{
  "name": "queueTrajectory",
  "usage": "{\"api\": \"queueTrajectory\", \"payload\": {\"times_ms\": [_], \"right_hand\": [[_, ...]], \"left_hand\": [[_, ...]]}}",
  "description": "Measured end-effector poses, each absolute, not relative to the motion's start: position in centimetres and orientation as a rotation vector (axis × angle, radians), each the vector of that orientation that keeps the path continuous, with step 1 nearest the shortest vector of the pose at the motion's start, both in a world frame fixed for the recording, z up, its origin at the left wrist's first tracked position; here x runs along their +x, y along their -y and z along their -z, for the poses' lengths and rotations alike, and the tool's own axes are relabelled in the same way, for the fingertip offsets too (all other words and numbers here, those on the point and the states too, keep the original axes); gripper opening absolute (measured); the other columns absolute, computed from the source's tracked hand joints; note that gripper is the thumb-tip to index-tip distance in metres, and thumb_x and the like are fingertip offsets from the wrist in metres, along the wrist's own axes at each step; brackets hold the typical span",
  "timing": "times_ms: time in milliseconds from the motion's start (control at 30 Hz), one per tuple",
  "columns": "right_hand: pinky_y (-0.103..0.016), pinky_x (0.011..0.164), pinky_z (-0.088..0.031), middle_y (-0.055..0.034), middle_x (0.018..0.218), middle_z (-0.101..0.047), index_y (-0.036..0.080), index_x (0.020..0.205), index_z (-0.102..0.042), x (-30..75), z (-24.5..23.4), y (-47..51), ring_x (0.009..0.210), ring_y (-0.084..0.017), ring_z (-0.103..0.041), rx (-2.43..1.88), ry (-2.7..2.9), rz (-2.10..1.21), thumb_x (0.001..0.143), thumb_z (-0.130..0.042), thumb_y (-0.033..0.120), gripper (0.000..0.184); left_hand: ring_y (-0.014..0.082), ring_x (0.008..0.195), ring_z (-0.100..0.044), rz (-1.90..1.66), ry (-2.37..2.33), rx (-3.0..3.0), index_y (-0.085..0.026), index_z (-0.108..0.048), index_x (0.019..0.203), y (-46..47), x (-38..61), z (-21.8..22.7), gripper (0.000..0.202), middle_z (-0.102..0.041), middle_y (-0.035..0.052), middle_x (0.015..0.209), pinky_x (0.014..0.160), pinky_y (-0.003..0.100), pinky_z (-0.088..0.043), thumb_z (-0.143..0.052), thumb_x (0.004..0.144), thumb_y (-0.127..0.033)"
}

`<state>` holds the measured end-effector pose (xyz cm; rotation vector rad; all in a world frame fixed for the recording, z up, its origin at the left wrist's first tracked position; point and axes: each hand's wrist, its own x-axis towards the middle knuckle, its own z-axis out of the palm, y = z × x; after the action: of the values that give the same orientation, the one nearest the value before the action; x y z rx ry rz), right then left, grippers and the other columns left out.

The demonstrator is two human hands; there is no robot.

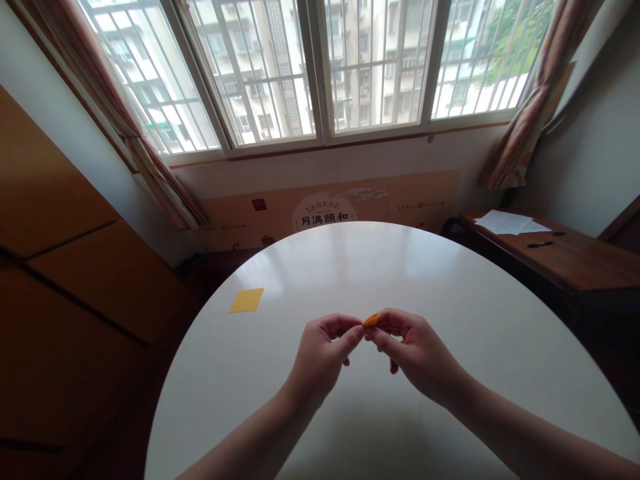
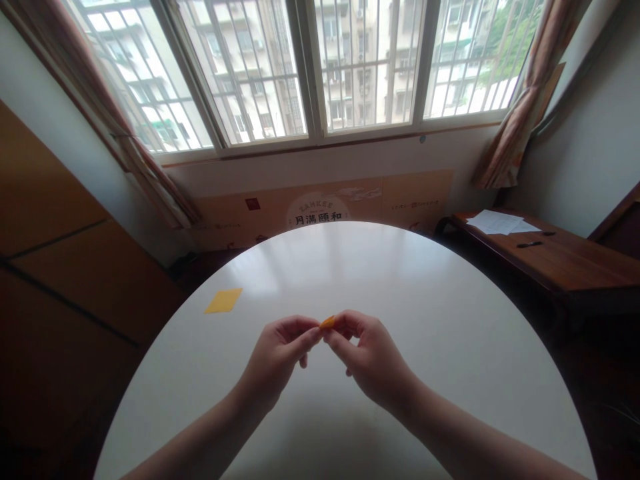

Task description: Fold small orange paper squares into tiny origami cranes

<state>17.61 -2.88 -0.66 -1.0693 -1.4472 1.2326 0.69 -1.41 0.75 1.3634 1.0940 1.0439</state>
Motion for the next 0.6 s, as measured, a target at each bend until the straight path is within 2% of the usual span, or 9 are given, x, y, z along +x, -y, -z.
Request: {"api": "queueTrajectory", "payload": {"times_ms": [100,300,467,600], "right_hand": [[-0.021,0.044,-0.047,-0.0008,0.071,-0.06,0.017,0.087,-0.069,17.81,0.63,2.77,0.061,-0.013,-0.054,-1.079,1.5,-1.175,0.091,-0.061,0.035,0.021],[-0.022,0.049,-0.046,-0.0028,0.077,-0.068,0.02,0.086,-0.073,18.19,0.51,2.79,0.066,-0.015,-0.06,-1.071,1.655,-0.862,0.091,-0.062,0.028,0.014],[-0.023,0.051,-0.047,-0.0037,0.081,-0.072,0.022,0.087,-0.074,18.25,0.5,2.82,0.07,-0.017,-0.063,-1.036,1.637,-0.753,0.091,-0.067,0.03,0.012],[-0.023,0.052,-0.051,-0.0034,0.081,-0.073,0.023,0.089,-0.074,18.41,0.35,3.02,0.068,-0.015,-0.064,-0.955,1.657,-0.737,0.09,-0.068,0.025,0.007]], "left_hand": [[0.0131,0.059,-0.051,-1.039,-1.091,1.399,-0.013,-0.078,0.086,1.36,0.62,-0.65,0.029,-0.068,0.0058,0.071,0.047,0.021,-0.042,-0.078,0.075,-0.039],[0.0094,0.052,-0.04,-1.101,-1.106,1.575,-0.015,-0.079,0.082,1.46,0.26,-1.14,0.018,-0.054,-0.0011,0.055,0.048,0.021,-0.033,-0.075,0.077,-0.032],[0.0124,0.053,-0.052,-1.099,-1.09,1.576,-0.016,-0.078,0.083,1.78,0.32,-1.26,0.015,-0.065,0.0027,0.061,0.048,0.022,-0.042,-0.071,0.079,-0.029],[0.0138,0.057,-0.056,-1.079,-1.078,1.552,-0.014,-0.078,0.085,1.96,0.27,-1.41,0.016,-0.071,0.0062,0.071,0.048,0.022,-0.046,-0.072,0.078,-0.027]]}}
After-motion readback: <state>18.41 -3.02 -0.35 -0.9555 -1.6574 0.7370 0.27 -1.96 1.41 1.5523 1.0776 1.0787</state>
